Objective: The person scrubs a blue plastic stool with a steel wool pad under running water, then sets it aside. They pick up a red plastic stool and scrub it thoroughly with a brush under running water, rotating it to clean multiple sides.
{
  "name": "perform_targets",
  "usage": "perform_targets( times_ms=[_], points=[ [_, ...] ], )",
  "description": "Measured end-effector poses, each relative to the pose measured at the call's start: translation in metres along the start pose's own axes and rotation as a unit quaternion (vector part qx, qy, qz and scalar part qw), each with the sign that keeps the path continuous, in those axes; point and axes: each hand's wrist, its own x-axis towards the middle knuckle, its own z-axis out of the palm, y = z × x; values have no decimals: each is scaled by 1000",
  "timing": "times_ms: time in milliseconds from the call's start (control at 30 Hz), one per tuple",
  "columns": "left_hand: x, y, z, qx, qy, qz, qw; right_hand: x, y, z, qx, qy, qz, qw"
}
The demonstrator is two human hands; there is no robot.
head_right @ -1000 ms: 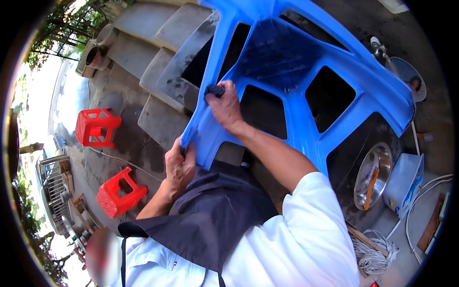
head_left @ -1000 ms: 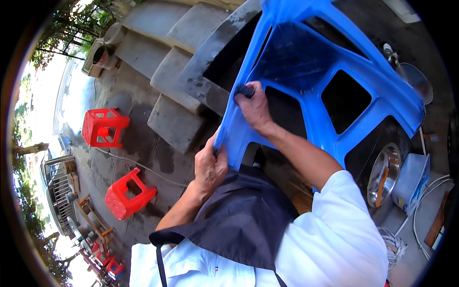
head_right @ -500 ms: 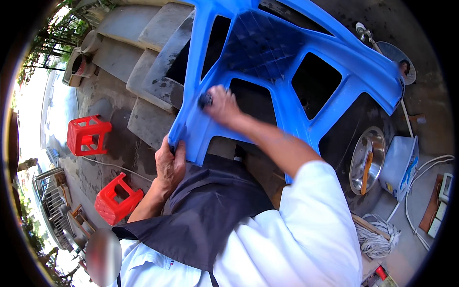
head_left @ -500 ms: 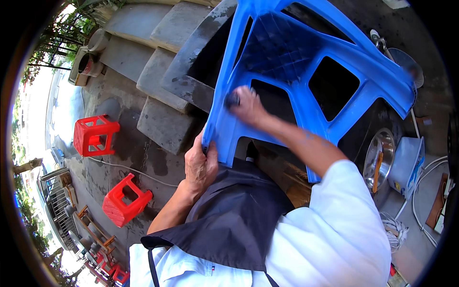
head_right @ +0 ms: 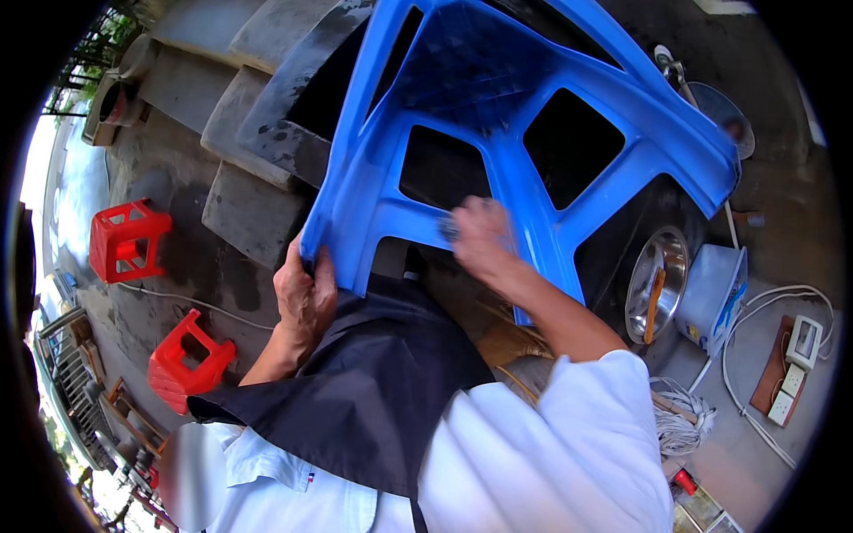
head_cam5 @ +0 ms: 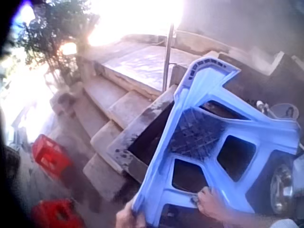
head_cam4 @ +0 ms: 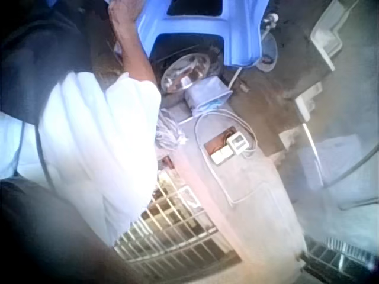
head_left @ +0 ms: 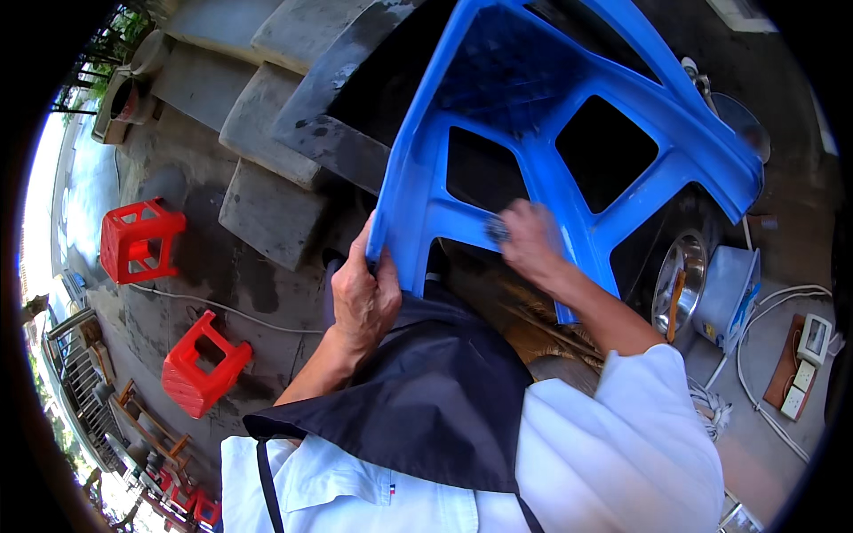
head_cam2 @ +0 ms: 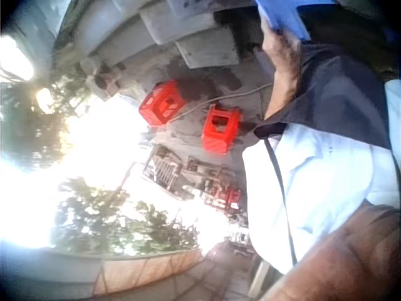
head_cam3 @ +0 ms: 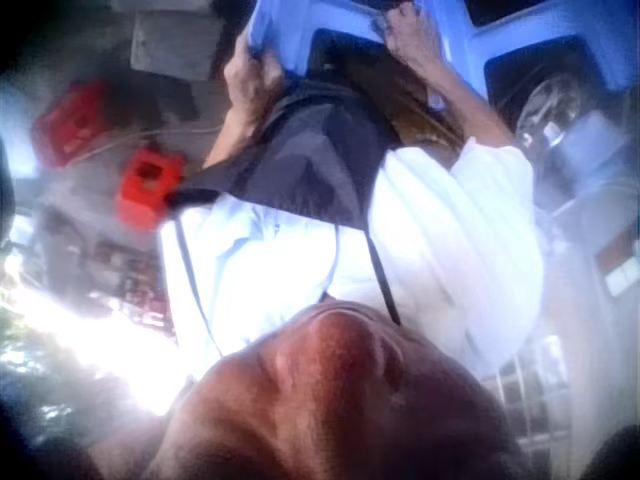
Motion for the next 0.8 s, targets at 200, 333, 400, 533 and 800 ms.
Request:
perform_targets(
  times_ms=[200,333,400,533,800],
  points=[
    [-2,4,5,10,8,6,1000,2,-11,8,84,67,2,994],
    [-3,3,-6,5,-23,-18,1000,52,-75,15,108,155,-101,977],
    [-4,-1,0,8,8,17,1000,11,-30,11,91,85,-44,991],
    [-4,5,8,-15,14,10,1000,-24,23,4,100,11,12,995],
    [-8,8,14,-37,33,0,999,-37,17,16,164,50,55,984]
  ],
)
